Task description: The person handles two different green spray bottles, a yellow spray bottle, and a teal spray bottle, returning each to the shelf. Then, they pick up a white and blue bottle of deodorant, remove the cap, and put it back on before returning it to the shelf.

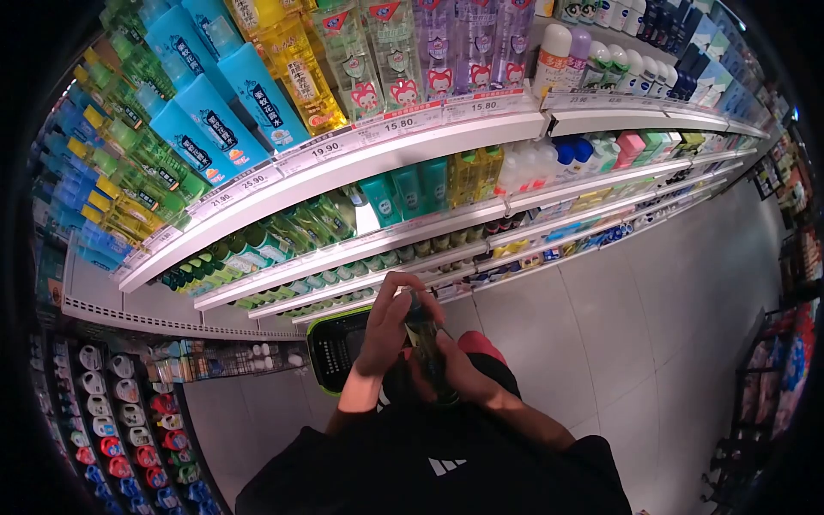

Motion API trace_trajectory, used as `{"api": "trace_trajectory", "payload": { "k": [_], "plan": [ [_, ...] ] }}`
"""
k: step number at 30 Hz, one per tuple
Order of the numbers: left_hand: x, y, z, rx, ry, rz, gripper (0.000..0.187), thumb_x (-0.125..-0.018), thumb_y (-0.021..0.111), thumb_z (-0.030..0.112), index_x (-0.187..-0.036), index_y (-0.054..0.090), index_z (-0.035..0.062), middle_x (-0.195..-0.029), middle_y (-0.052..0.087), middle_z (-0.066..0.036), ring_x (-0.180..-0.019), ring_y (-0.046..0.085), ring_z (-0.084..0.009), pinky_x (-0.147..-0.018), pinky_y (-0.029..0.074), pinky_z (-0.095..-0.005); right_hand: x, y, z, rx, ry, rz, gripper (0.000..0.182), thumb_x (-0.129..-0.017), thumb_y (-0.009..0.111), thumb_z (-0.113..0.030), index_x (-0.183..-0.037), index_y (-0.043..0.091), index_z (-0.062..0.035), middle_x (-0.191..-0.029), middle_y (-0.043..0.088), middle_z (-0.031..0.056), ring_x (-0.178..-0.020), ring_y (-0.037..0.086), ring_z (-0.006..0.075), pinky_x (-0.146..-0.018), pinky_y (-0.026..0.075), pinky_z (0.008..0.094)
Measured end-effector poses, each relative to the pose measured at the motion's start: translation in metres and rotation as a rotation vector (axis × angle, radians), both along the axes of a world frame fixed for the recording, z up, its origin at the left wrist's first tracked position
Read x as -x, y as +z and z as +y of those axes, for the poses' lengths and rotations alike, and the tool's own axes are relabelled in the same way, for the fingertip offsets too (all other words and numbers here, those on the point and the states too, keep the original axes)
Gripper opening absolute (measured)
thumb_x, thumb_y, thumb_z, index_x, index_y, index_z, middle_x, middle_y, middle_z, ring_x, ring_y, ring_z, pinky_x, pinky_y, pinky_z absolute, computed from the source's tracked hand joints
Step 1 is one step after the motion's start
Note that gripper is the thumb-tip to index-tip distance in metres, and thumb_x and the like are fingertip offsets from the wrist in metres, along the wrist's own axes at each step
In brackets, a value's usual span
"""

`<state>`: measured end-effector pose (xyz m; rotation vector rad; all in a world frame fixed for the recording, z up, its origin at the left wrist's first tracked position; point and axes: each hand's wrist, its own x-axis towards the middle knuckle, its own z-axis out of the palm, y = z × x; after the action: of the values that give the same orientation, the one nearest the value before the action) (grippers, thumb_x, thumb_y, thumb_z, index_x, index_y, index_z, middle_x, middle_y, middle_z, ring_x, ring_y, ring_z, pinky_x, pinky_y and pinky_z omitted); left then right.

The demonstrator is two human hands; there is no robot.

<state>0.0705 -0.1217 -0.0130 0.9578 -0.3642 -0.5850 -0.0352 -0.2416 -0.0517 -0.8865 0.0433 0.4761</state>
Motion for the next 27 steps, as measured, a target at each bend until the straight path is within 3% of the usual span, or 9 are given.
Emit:
{"api": "trace_trajectory", "payload": {
  "k": [4,7,9,10,12,17,19,25,27],
  "plan": [
    [0.0,0.002,0.022,-0.407,0.059,-0.448,0.05,-0.099,0.067,0.008,-0.145,0.046,0.0068,-0.094,0.069,-0.009,-0.095,0.066,-0.0178,-0.089,0.051,-0.0339,0.0,0.004,-0.007,0.13,-0.051,0.064,0.07,-0.11,0.014,-0.056,-0.097,0.057,-0.0032,-0.066,0.058,0.009,-0.054,0.056,0.0198,-0.052,0.046,0.0301],
    [-0.001,0.022,0.039,-0.613,-0.024,-0.356,0.054,-0.098,0.068,0.003,-0.148,0.047,0.0089,-0.103,0.071,-0.009,-0.096,0.066,-0.0148,-0.085,0.052,-0.0313,-0.002,-0.005,-0.007,0.107,0.028,0.084,0.062,-0.112,0.02,-0.054,-0.112,0.058,-0.0041,-0.088,0.066,0.0118,-0.073,0.064,0.0185,-0.065,0.052,0.0298],
    [-0.004,0.023,0.048,-0.603,0.04,-0.383,0.053,-0.098,0.067,0.0,-0.147,0.049,0.0078,-0.104,0.071,-0.009,-0.095,0.066,-0.0137,-0.083,0.052,-0.0299,-0.009,-0.006,0.002,0.039,-0.086,-0.086,0.05,-0.112,0.034,-0.046,-0.131,0.051,-0.0034,-0.112,0.065,0.0136,-0.099,0.066,0.0192,-0.084,0.055,0.0324],
    [-0.005,0.024,0.052,-0.589,0.101,-0.411,0.053,-0.097,0.067,-0.003,-0.146,0.05,0.0068,-0.104,0.071,-0.009,-0.093,0.066,-0.0126,-0.081,0.052,-0.0284,-0.011,-0.008,0.0,0.037,-0.091,-0.082,0.05,-0.112,0.034,-0.046,-0.131,0.051,-0.0034,-0.112,0.065,0.0136,-0.099,0.066,0.0192,-0.084,0.055,0.0324],
    [-0.017,0.032,0.062,-0.32,0.246,-0.32,0.054,-0.096,0.068,-0.005,-0.145,0.048,0.0024,-0.104,0.072,-0.008,-0.092,0.065,-0.0111,-0.081,0.051,-0.026,-0.015,-0.019,-0.006,0.31,-0.182,-0.292,0.045,-0.112,0.046,-0.035,-0.146,0.041,-0.0053,-0.131,0.058,0.0125,-0.12,0.059,0.0204,-0.099,0.052,0.0356],
    [-0.05,0.053,0.078,-0.326,0.676,-0.644,0.047,-0.098,0.069,0.001,-0.14,0.047,0.0025,-0.116,0.07,-0.015,-0.095,0.064,-0.0146,-0.085,0.05,-0.0289,-0.008,-0.057,-0.024,0.361,-0.281,-0.066,0.04,-0.111,0.049,-0.028,-0.145,0.041,-0.0076,-0.129,0.06,0.0127,-0.12,0.06,0.0199,-0.098,0.052,0.0348],
    [-0.057,0.055,0.076,-0.44,0.825,-0.882,0.045,-0.1,0.064,0.001,-0.14,0.044,0.0055,-0.116,0.068,-0.018,-0.106,0.066,-0.0217,-0.091,0.052,-0.0323,0.0,-0.076,-0.032,0.412,-0.286,-0.021,0.038,-0.111,0.049,-0.027,-0.144,0.043,-0.0082,-0.127,0.061,0.013,-0.118,0.061,0.0198,-0.097,0.053,0.0344],
    [-0.085,0.028,0.066,-0.616,0.891,-1.066,0.039,-0.1,0.065,-0.002,-0.133,0.046,0.0051,-0.121,0.067,-0.019,-0.106,0.065,-0.022,-0.091,0.053,-0.0329,0.021,-0.107,-0.043,0.491,-0.295,0.093,0.035,-0.111,0.05,-0.024,-0.14,0.046,-0.0049,-0.119,0.065,0.0145,-0.108,0.067,0.0226,-0.092,0.056,0.0373],
    [-0.091,0.018,0.064,-0.668,0.884,-1.093,0.04,-0.099,0.068,-0.001,-0.132,0.047,0.0048,-0.121,0.067,-0.018,-0.105,0.065,-0.0217,-0.092,0.052,-0.0337,0.024,-0.11,-0.044,0.484,-0.326,0.103,0.036,-0.11,0.053,-0.024,-0.14,0.046,-0.006,-0.116,0.066,0.0129,-0.103,0.068,0.0197,-0.086,0.056,0.0329]
  ]
}}
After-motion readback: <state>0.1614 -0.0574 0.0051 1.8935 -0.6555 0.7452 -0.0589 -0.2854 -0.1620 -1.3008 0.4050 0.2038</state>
